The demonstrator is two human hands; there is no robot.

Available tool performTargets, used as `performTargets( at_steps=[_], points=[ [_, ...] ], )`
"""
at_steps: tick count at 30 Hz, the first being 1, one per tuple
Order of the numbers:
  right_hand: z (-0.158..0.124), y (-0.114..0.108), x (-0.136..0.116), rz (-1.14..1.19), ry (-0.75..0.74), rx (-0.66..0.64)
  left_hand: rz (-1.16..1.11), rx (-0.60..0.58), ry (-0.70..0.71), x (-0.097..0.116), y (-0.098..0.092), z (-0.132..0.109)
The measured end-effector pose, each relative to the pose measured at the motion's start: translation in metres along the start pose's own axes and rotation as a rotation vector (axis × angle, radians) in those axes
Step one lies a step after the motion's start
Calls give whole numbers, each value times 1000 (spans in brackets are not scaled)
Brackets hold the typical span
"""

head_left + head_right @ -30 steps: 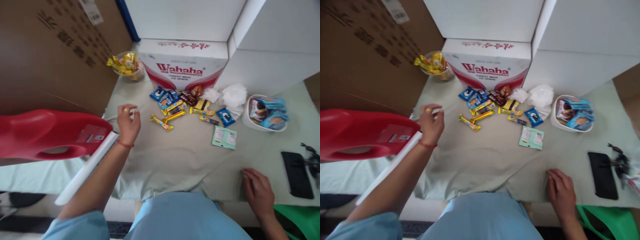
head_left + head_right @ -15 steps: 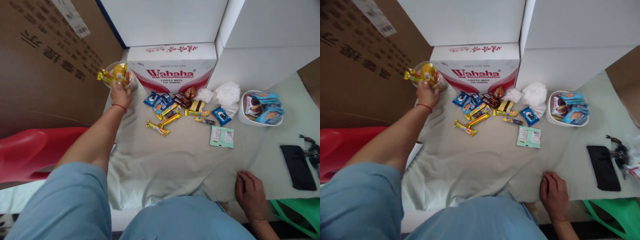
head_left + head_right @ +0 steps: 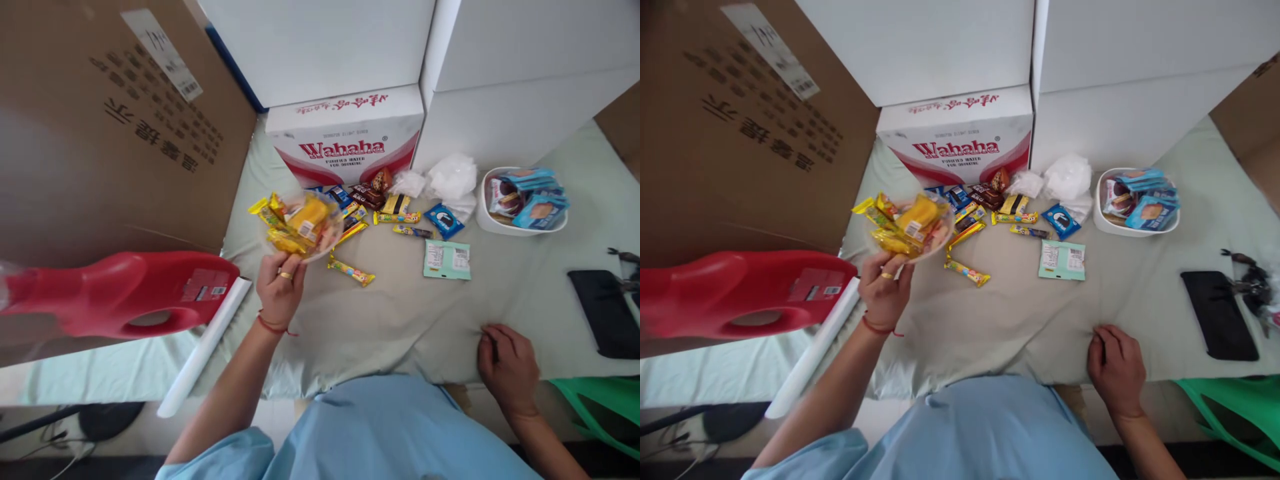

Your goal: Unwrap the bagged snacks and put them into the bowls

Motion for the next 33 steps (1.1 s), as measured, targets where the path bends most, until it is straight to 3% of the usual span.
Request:
performTargets(
  at_steps=[3,6,9,12,15,19,21,23,25,29,33],
  points=[
    [1,-1,-1,21,2,11,-271,61,-193,21,14,22],
    [3,-1,-1,40,-1,15,-806,109,-581,16,57,46],
    [2,0,0,53,-6,10,-1279,35,-1002,16,111,47],
    [0,3,1,59,5,-3,-1503,-61,-1158,27,132,36],
    [-1,5,4,72,39,-10,-1649,-115,-1163,38,127,20],
    [12,5,17,205,108,-65,-1687,-110,-1067,41,101,-5],
    [29,-2,33,246,178,-22,-1670,-143,-1067,38,89,-27],
    [53,-8,50,241,226,47,-1638,-309,-1141,36,84,-58],
    [83,-7,61,224,217,76,-1573,-376,-1219,29,77,-90],
    [149,15,69,197,161,101,-1499,-312,-1316,14,60,-133],
    [199,51,69,186,106,17,-1495,-287,-1332,14,51,-147]
  ],
)
Point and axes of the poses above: each hand's wrist, its own z-axis towards the middle knuckle, its own y-axis out of the palm, x = y × z, the point moved 7 cm from there along z, towards the middle knuckle, and after that the axes turned 2 degrees about -x, right-handed, at the moved point
